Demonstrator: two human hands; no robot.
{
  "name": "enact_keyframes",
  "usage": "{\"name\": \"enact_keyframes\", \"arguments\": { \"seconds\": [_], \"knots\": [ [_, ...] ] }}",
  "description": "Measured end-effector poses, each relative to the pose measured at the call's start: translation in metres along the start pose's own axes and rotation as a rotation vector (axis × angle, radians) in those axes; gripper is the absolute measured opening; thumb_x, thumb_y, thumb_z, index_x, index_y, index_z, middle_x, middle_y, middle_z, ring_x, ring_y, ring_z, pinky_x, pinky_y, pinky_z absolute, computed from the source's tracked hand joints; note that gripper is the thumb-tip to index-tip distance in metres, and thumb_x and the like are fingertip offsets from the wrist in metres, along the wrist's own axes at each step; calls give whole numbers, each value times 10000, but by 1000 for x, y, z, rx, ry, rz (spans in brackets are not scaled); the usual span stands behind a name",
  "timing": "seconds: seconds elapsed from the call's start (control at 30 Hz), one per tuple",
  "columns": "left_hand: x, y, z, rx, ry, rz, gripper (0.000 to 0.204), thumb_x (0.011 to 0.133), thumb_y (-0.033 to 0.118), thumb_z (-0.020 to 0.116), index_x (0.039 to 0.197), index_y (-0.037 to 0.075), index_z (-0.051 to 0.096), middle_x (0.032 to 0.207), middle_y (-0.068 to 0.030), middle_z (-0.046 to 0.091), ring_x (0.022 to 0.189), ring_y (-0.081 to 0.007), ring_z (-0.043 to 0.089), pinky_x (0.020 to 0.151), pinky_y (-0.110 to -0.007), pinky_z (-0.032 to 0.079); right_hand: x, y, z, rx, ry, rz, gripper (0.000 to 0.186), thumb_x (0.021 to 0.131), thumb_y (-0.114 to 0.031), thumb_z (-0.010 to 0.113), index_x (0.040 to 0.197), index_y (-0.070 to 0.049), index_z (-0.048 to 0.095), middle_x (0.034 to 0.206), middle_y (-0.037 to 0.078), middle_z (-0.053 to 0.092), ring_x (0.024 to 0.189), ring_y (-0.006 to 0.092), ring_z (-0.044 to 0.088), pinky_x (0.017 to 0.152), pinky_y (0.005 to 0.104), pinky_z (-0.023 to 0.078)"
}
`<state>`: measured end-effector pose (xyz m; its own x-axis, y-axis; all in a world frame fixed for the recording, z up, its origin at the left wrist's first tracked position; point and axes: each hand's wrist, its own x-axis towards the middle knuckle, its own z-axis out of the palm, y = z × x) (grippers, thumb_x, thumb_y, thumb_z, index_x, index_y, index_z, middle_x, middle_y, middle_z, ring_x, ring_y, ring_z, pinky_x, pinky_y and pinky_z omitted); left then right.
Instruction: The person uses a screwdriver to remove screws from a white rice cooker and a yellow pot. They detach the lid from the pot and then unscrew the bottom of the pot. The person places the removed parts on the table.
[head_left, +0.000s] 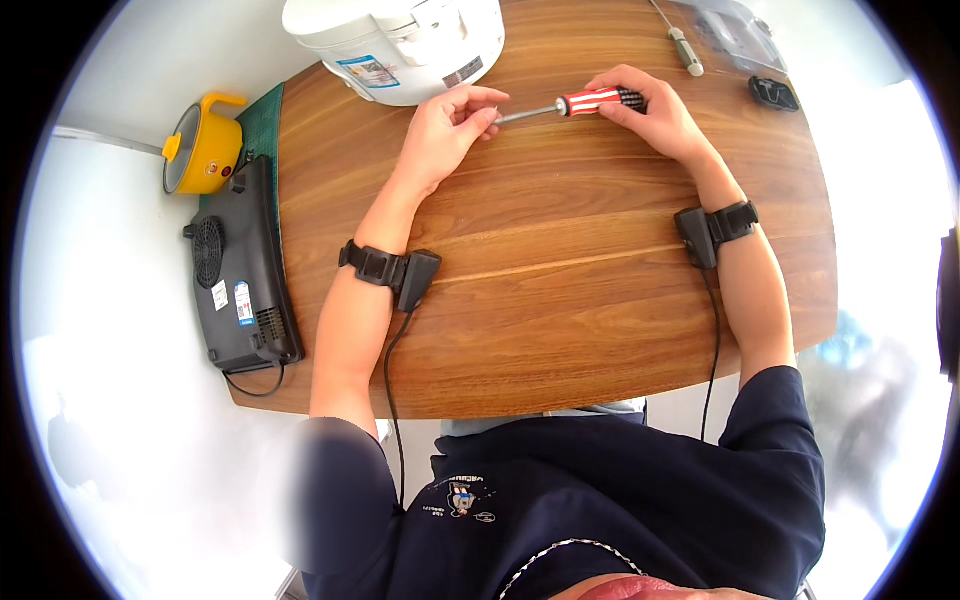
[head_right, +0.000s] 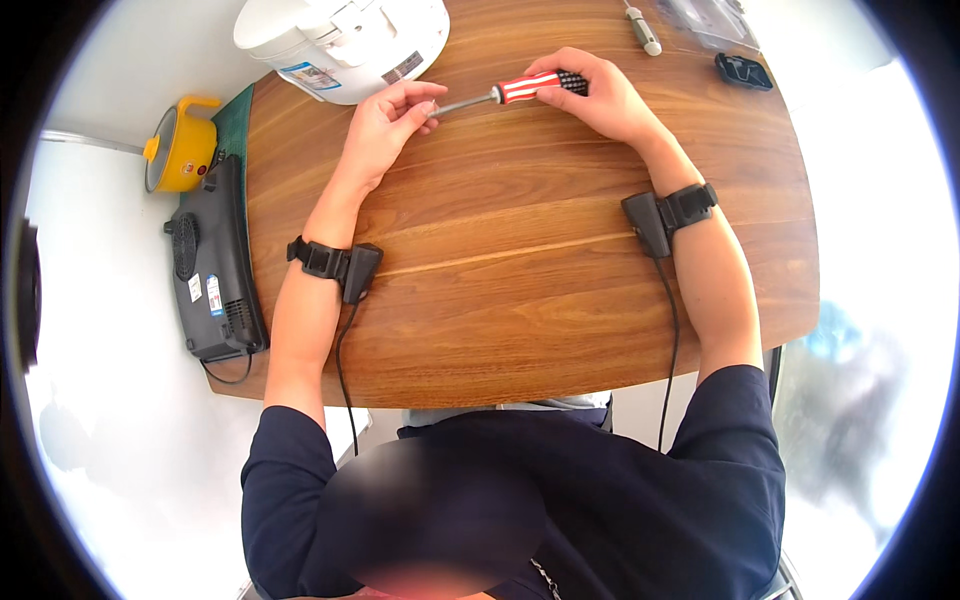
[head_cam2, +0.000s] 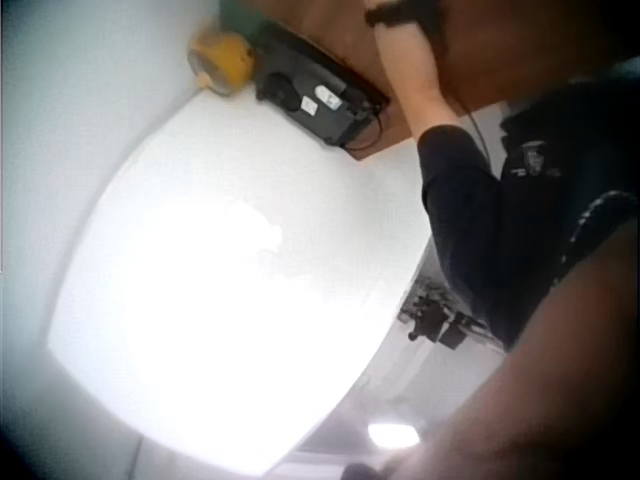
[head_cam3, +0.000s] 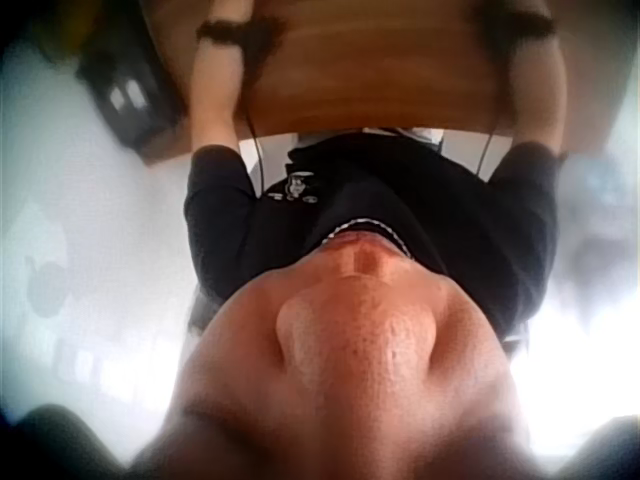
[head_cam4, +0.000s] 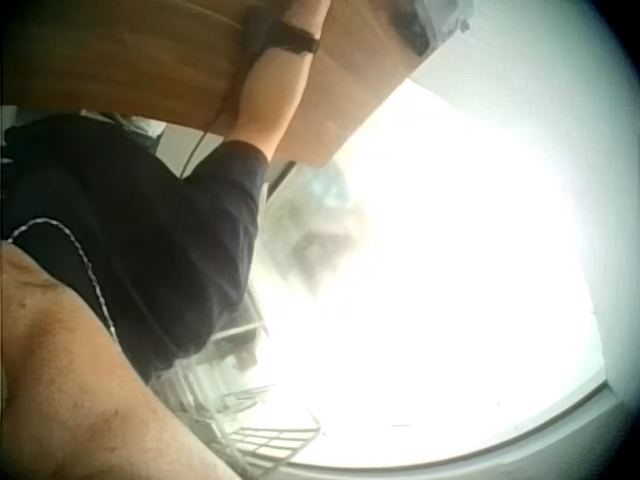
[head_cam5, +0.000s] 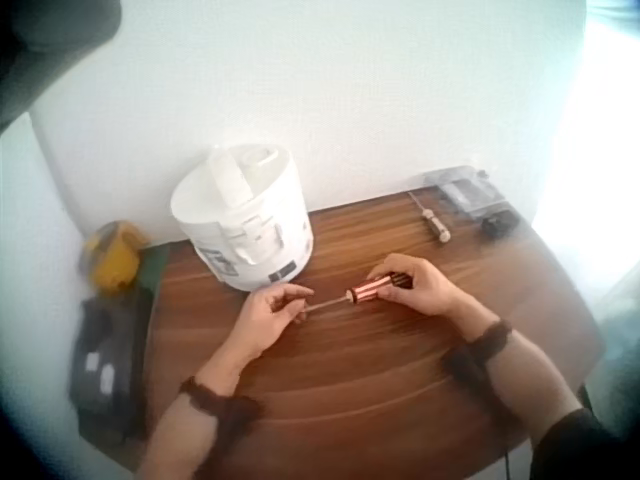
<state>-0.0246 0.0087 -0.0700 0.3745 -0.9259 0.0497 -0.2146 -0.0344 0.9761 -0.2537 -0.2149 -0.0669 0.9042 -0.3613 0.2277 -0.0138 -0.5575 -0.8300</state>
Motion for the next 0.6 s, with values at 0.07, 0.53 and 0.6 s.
{"name": "enact_keyframes", "arguments": {
  "seconds": [0.07, 0.53, 0.6],
  "knots": [
    [-1, -1, -1, -107, -10, -32, 174, 1015, 59, 641, 1180, 13, 671, 1021, -72, 740, 912, -127, 686, 830, -273, 558, -1, 5, -2, 85, 6, -1, 297, 979, -240, 717, 1189, -30, 716, 1084, 23, 726, 997, 124, 632, 931, 291, 491],
    [1, -11, -12, -541, -5, -62, 172, 1014, 128, 683, 1150, 26, 704, 1144, -139, 745, 982, -208, 734, 874, -307, 612, 0, 11, 1, 115, 37, 57, 341, 985, -298, 722, 1192, -26, 718, 1041, 8, 725, 954, 98, 607, 889, 275, 484],
    [1, -11, -11, -544, -9, -52, 173, 1014, 131, 684, 1149, 24, 707, 1143, -146, 744, 986, -209, 733, 875, -306, 613, 0, 9, 1, 63, 45, 66, 347, 986, -308, 722, 1198, -34, 718, 1039, 10, 725, 948, 95, 604, 885, 274, 483]
  ]
}}
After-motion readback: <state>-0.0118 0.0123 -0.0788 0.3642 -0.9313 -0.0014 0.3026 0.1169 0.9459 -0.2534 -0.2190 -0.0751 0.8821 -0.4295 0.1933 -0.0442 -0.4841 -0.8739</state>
